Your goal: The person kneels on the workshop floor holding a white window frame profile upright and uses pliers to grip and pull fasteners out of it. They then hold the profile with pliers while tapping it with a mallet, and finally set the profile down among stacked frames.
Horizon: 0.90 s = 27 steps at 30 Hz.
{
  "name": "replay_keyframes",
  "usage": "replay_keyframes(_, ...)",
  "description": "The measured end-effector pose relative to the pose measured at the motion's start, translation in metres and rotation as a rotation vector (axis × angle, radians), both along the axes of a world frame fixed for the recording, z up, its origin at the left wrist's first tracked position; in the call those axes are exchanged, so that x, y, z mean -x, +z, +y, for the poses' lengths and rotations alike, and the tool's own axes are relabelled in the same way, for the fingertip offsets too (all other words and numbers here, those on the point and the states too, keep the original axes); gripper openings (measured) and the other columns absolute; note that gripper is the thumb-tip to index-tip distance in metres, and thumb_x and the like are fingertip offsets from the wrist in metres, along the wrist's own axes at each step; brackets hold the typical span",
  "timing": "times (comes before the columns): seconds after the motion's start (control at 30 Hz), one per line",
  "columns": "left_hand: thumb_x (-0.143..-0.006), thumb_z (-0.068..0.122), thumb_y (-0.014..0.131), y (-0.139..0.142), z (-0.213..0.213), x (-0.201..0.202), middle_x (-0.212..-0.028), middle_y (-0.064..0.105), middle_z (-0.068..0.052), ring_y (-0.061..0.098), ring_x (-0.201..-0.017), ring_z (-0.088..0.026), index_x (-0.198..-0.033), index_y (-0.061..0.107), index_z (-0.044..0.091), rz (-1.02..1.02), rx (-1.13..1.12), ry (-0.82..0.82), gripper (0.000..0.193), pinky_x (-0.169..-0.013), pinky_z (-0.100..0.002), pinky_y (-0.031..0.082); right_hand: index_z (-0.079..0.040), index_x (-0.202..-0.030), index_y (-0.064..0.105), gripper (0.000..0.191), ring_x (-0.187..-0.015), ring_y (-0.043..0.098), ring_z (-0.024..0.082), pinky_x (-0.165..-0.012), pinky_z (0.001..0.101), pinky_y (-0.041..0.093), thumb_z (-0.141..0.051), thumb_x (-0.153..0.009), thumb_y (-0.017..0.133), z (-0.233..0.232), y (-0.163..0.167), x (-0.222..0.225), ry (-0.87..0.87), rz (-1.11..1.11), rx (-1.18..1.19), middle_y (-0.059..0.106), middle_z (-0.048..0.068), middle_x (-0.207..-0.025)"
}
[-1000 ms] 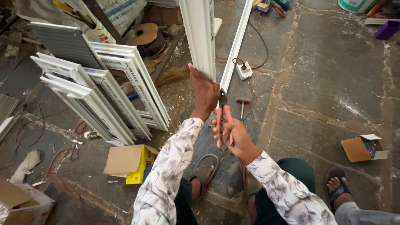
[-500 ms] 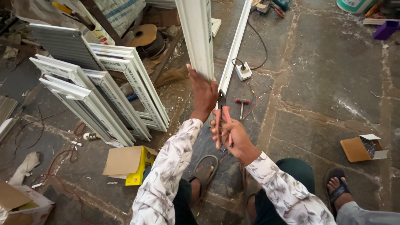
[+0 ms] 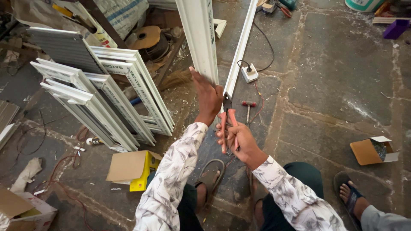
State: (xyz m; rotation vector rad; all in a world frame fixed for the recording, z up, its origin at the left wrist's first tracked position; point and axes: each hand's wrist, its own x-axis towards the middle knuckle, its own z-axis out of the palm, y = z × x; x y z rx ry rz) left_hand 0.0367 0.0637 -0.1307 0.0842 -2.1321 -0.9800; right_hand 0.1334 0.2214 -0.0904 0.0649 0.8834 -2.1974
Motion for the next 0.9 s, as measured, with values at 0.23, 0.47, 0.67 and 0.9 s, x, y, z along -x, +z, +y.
replay_keyframes(0.23, -0.092, 0.014, 0.056, 0.002, -0.001, -0.003, -0.164, 0.006, -0.039, 0.021, -0.150, -0.060, -0.159, -0.012, -0.010, -0.025, -0.074, -0.039, 0.098, -0.129, -0.055, 0.020, 0.000, -0.144, 0.043, 0.083, -0.084, 0.057, 0.021, -0.068, 0.0351, 0.050, 0.012, -0.062, 0.042, 0.000, -0.003, 0.000, -0.006, -0.001, -0.012, 0.054, 0.012, -0.108)
replay_keyframes(0.47, -0.091, 0.011, 0.055, 0.001, 0.000, 0.000, -0.166, 0.002, -0.040, 0.016, -0.150, -0.061, -0.157, -0.014, -0.012, -0.009, -0.004, -0.023, 0.098, -0.127, -0.055, 0.017, 0.000, -0.143, 0.045, 0.082, -0.084, 0.058, 0.021, -0.068, 0.0343, 0.051, 0.012, -0.062, 0.044, 0.001, -0.010, 0.003, -0.004, -0.012, -0.019, 0.054, 0.011, -0.108)
replay_keyframes(0.67, -0.092, 0.010, 0.056, 0.000, 0.001, 0.001, -0.165, 0.001, -0.041, 0.013, -0.150, -0.062, -0.157, -0.013, -0.012, -0.031, 0.000, -0.020, 0.097, -0.127, -0.056, 0.016, -0.001, -0.142, 0.045, 0.083, -0.084, 0.059, 0.022, -0.067, 0.0363, 0.054, 0.012, -0.060, 0.042, 0.001, -0.016, 0.004, -0.003, -0.010, -0.012, 0.055, 0.013, -0.108)
replay_keyframes(0.9, -0.091, 0.009, 0.056, 0.002, 0.003, 0.000, -0.165, 0.000, -0.040, 0.014, -0.150, -0.062, -0.157, -0.017, -0.010, 0.003, -0.039, -0.067, 0.100, -0.129, -0.057, 0.015, -0.001, -0.142, 0.045, 0.082, -0.085, 0.060, 0.022, -0.067, 0.0352, 0.056, 0.011, -0.061, 0.042, 0.001, -0.020, 0.006, -0.006, 0.001, -0.032, 0.055, 0.013, -0.109)
